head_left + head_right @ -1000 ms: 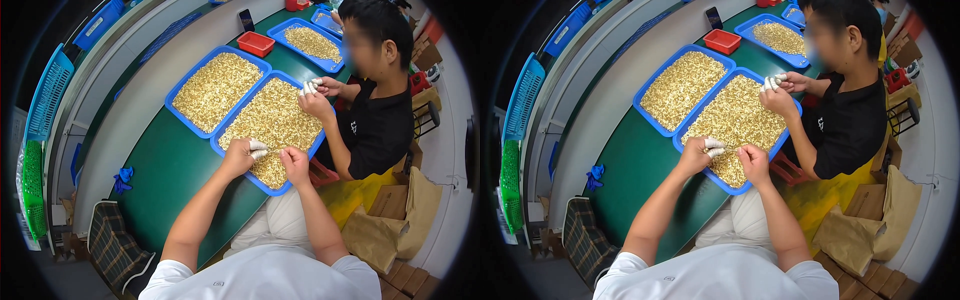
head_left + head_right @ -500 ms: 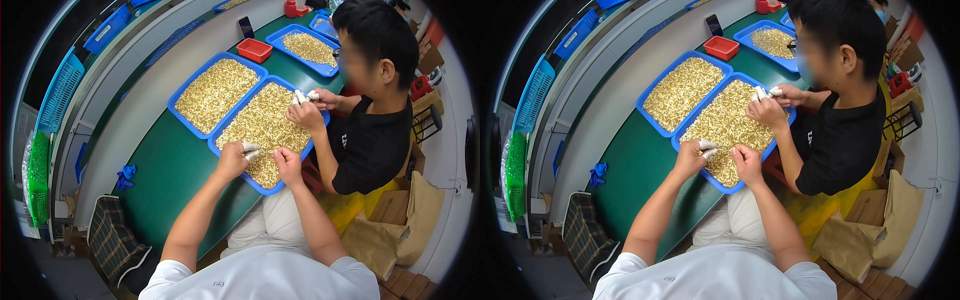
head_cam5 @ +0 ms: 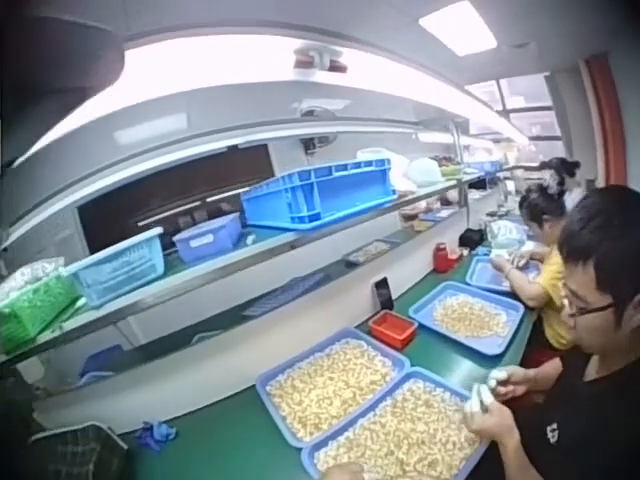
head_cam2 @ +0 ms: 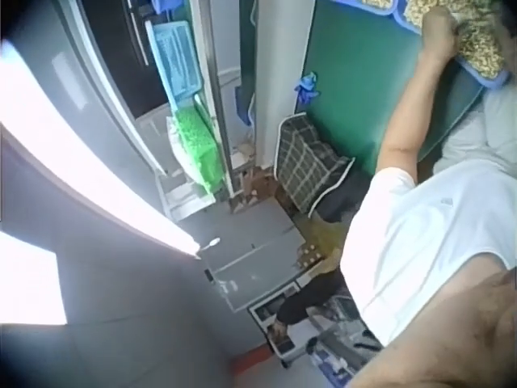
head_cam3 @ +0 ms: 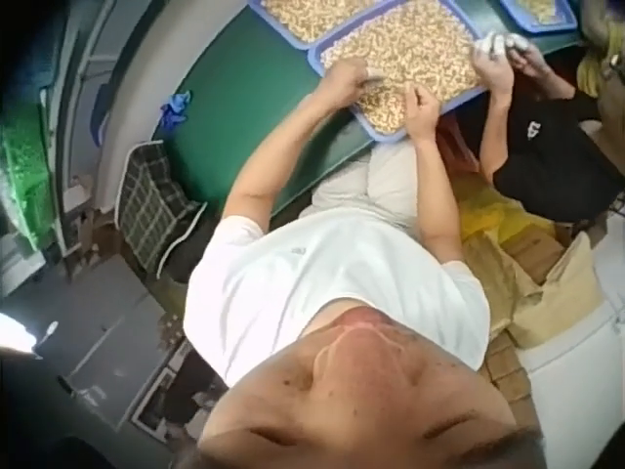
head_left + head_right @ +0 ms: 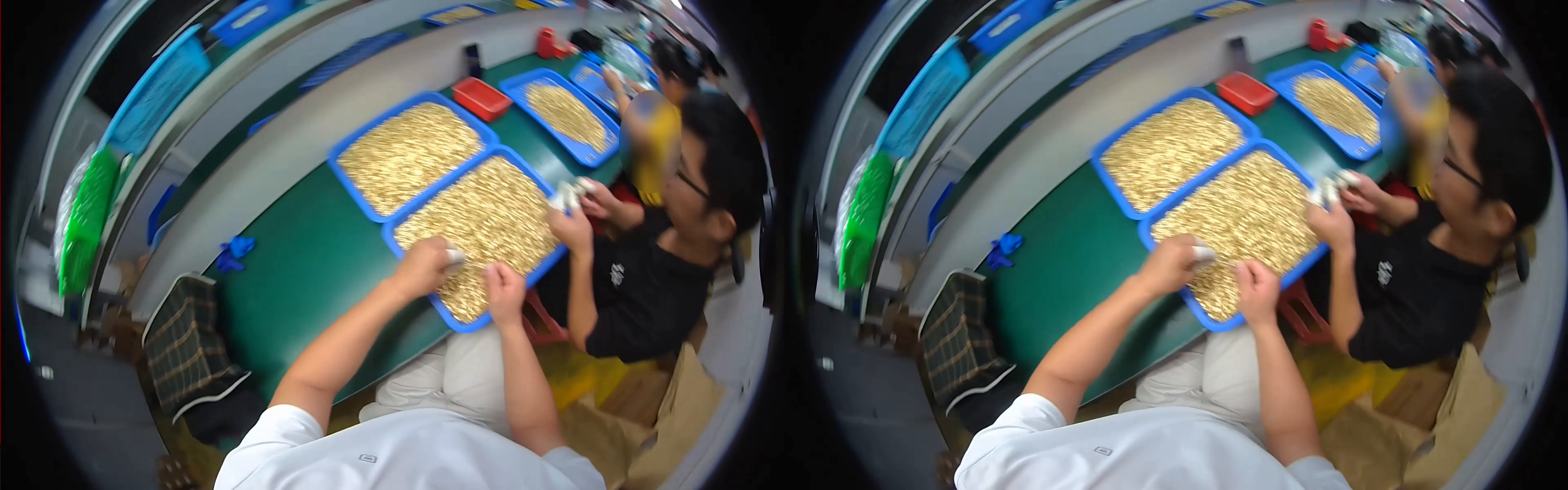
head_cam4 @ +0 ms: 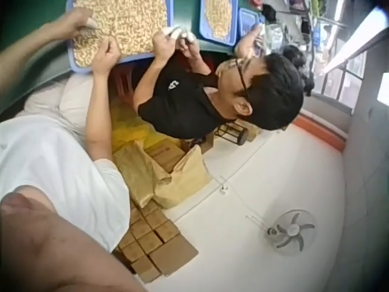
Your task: Picking and inspecting small gold-colored electronic pins from a tray and placing them into a sorting container.
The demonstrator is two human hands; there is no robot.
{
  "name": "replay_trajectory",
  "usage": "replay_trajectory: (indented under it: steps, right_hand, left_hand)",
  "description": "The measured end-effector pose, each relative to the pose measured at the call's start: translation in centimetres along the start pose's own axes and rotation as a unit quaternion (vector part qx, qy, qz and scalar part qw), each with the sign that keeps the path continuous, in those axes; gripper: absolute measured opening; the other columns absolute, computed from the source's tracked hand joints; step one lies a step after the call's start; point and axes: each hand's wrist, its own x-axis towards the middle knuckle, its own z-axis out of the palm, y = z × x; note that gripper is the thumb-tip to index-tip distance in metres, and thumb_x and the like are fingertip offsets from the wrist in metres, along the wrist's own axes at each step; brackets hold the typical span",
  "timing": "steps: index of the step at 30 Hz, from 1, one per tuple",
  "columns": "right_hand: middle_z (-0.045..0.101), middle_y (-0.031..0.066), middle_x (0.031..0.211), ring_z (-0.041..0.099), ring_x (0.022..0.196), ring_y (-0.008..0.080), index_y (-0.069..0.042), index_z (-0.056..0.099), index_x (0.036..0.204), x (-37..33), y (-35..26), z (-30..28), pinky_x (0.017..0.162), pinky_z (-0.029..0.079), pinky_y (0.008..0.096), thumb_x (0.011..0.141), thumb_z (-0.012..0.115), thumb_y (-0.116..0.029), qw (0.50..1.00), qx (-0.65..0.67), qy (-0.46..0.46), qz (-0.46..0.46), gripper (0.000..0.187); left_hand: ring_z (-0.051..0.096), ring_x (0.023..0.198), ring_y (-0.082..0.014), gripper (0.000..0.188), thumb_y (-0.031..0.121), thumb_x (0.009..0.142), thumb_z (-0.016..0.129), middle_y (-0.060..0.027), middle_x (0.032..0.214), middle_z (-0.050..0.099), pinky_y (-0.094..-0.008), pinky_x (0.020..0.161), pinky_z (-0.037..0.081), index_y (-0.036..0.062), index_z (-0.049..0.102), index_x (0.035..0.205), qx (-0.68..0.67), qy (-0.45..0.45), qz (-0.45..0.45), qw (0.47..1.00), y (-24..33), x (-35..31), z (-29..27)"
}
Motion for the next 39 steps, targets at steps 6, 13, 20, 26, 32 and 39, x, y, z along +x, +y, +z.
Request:
replay_trajectory:
  steps: [6,13,20,26,32,39]
  right_hand:
    - [0.044,-0.0065,0.064,0.037,0.057,0.0036,-0.003,0.057,0.078,-0.4,1.4,-0.1,0.049,0.029,0.0229,0.099,0.056,-0.012,0.997,0.063,0.015,0.038,0.023]
    - [0.045,-0.0047,0.067,0.038,0.057,0.0022,-0.006,0.053,0.08,0.3,2.6,-0.8,0.051,0.03,0.0193,0.104,0.051,-0.017,0.995,0.079,-0.047,0.049,0.026]
    - [0.047,-0.0045,0.07,0.038,0.058,0.0018,-0.006,0.054,0.083,0.6,3.5,-0.7,0.051,0.03,0.018,0.104,0.051,-0.019,0.992,0.114,-0.026,0.039,0.025]
    - [0.044,-0.0047,0.07,0.037,0.059,0.0021,-0.006,0.052,0.083,0.7,3.4,-0.8,0.051,0.03,0.0189,0.104,0.05,-0.019,0.993,0.106,0.004,0.054,0.026]
    - [0.047,-0.0042,0.073,0.037,0.06,0.0021,-0.006,0.054,0.086,1.0,4.7,-1.0,0.052,0.03,0.0178,0.104,0.051,-0.02,0.991,0.127,-0.012,0.03,0.023]
    - [0.048,-0.0037,0.075,0.038,0.061,0.002,-0.006,0.054,0.086,0.9,4.9,-1.4,0.052,0.03,0.0177,0.104,0.051,-0.019,0.991,0.131,-0.004,0.027,0.022]
  left_hand:
    - [0.065,0.075,-0.0347,0.013,0.013,0.077,0.076,-0.0153,0.078,0.067,-0.0439,0.068,0.051,0.0067,0.074,0.088,-0.055,0.043,-0.063,0.996,-0.3,0.5,2.4]
    - [0.068,0.07,-0.0313,0.023,0.006,0.071,0.077,-0.0138,0.079,0.071,-0.0411,0.066,0.052,0.0083,0.076,0.095,-0.113,0.052,-0.05,0.991,0.7,0.5,3.2]
    - [0.071,0.077,-0.0244,0.025,0.004,0.075,0.078,-0.0143,0.087,0.074,-0.0343,0.07,0.054,0.0018,0.073,0.1,-0.254,0.093,-0.132,0.954,0.0,0.5,3.9]
    - [0.07,0.074,-0.0173,0.017,0.005,0.074,0.081,-0.0104,0.081,0.074,-0.0306,0.069,0.055,0.0003,0.075,0.089,-0.326,0.143,-0.161,0.921,0.2,0.9,3.8]
    - [0.065,0.059,-0.0121,0.01,0.005,0.078,0.079,-0.0093,0.067,0.069,-0.0282,0.055,0.051,-0.0018,0.072,0.079,-0.334,0.171,-0.172,0.911,0.7,1.0,4.7]
    - [0.065,0.058,-0.0116,0.005,-0.002,0.08,0.072,-0.0078,0.066,0.068,-0.0267,0.053,0.05,-0.003,0.069,0.077,-0.46,0.178,-0.191,0.848,1.2,1.1,5.9]
